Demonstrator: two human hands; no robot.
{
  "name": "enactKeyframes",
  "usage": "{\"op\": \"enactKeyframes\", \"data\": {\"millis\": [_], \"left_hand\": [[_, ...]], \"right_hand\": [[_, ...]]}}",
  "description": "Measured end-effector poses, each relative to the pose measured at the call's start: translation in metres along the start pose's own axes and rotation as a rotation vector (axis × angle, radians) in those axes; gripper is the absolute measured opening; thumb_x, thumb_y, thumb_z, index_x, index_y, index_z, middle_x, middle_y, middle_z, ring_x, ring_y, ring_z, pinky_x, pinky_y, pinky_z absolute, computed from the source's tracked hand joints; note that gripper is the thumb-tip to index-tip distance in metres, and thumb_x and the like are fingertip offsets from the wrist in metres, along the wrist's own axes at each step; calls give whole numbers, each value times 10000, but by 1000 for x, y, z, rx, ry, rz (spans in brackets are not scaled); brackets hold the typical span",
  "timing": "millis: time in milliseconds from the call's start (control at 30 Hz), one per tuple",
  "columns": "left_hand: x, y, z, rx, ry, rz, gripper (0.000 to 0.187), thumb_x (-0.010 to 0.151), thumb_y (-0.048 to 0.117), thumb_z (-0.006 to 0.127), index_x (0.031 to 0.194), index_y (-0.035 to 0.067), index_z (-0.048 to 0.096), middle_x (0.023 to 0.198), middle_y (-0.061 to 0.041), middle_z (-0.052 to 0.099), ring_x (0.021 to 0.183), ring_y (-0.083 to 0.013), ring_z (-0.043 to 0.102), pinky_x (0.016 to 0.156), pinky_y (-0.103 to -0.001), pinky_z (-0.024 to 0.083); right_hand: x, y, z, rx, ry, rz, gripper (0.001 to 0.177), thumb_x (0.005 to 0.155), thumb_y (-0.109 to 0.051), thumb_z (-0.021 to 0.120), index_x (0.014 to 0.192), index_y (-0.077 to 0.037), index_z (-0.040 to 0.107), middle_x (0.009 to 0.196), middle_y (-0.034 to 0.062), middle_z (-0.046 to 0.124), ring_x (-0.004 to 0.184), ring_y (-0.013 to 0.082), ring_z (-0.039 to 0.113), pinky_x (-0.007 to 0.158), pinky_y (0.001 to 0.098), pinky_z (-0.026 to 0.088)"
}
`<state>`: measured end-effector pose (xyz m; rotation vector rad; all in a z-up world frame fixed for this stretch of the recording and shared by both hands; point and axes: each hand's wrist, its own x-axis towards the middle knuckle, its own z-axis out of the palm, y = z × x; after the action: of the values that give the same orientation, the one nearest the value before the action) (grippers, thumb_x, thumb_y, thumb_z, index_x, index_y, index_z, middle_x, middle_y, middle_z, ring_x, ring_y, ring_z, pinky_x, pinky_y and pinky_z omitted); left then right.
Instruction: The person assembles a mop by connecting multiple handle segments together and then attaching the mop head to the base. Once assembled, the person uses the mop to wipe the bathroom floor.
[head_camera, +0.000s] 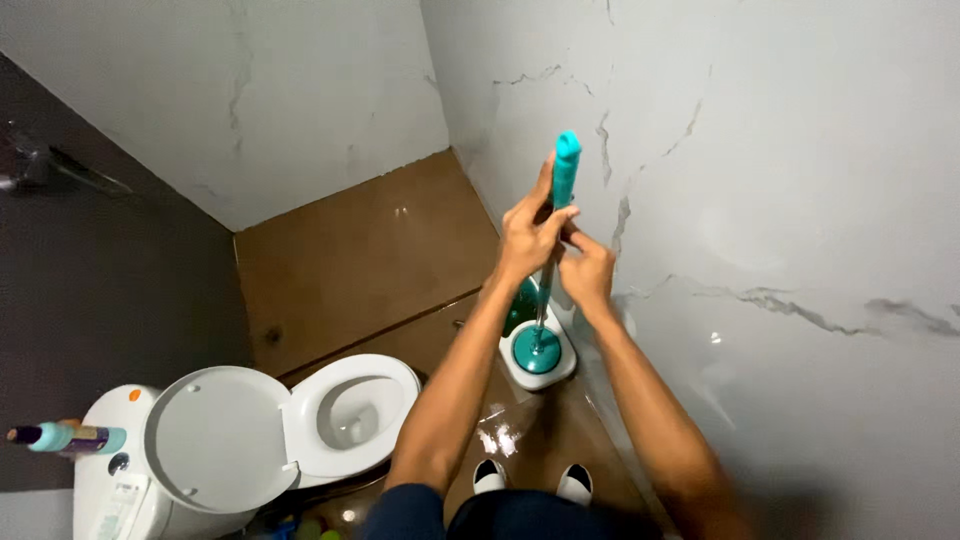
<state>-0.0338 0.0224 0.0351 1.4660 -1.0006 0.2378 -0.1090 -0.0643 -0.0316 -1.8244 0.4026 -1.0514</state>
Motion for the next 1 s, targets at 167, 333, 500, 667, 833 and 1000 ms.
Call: {"op": "enactKeyframes", "data": {"millis": [167, 333, 500, 667, 833, 1000], "left_hand": [[17, 29, -10, -43, -41, -28, 832, 923, 106, 790, 1604, 316, 360, 878, -29, 721, 749, -95, 645, 739, -307, 595], [21, 53, -17, -82, -24, 26, 823, 952, 122, 787, 1619, 347, 361, 902, -23, 712, 766, -86, 617, 754, -315, 595], [32, 69, -18, -83, -16, 63, 825, 927, 155, 812, 1596, 334, 363, 973, -15, 757, 770, -78, 649, 729, -303, 603], [29, 79, -17, -64, -9, 71, 819, 915, 143, 798, 1585, 340, 370, 983, -1, 761, 742, -83, 655, 726, -304, 600], [26, 78, -16, -79, -3, 11, 798, 935, 142, 800, 1595, 343, 399, 917, -7, 758, 770, -95, 675, 763, -311, 609], [28, 73, -13, -70, 5, 16, 793, 915, 166, 810, 1569, 349, 401, 960, -6, 770, 794, -91, 713, 766, -306, 629]], "right_hand": [[9, -35, -10, -5, 3, -90, 282, 889, -59, 740, 1169, -21, 747, 1079, 155, 783, 1007, 238, 779, 864, 330, 594], [7, -70, -20, 56, 16, -156, 347, 872, -32, 754, 1218, -11, 731, 1102, 153, 779, 1009, 239, 773, 871, 331, 590], [11, -90, -28, 66, 3, -131, 359, 881, -35, 759, 1239, -25, 725, 1118, 142, 779, 1013, 227, 768, 865, 326, 598], [9, -94, -32, 17, -12, -105, 348, 882, -42, 759, 1228, -37, 732, 1111, 131, 781, 1014, 223, 776, 860, 320, 612], [6, -96, -33, 72, 6, -117, 369, 886, -29, 738, 1254, -30, 719, 1148, 136, 773, 1050, 227, 764, 875, 324, 606], [8, -96, -34, 76, -39, -104, 383, 892, -68, 748, 1273, -43, 706, 1179, 132, 757, 1081, 219, 743, 906, 316, 602]]}}
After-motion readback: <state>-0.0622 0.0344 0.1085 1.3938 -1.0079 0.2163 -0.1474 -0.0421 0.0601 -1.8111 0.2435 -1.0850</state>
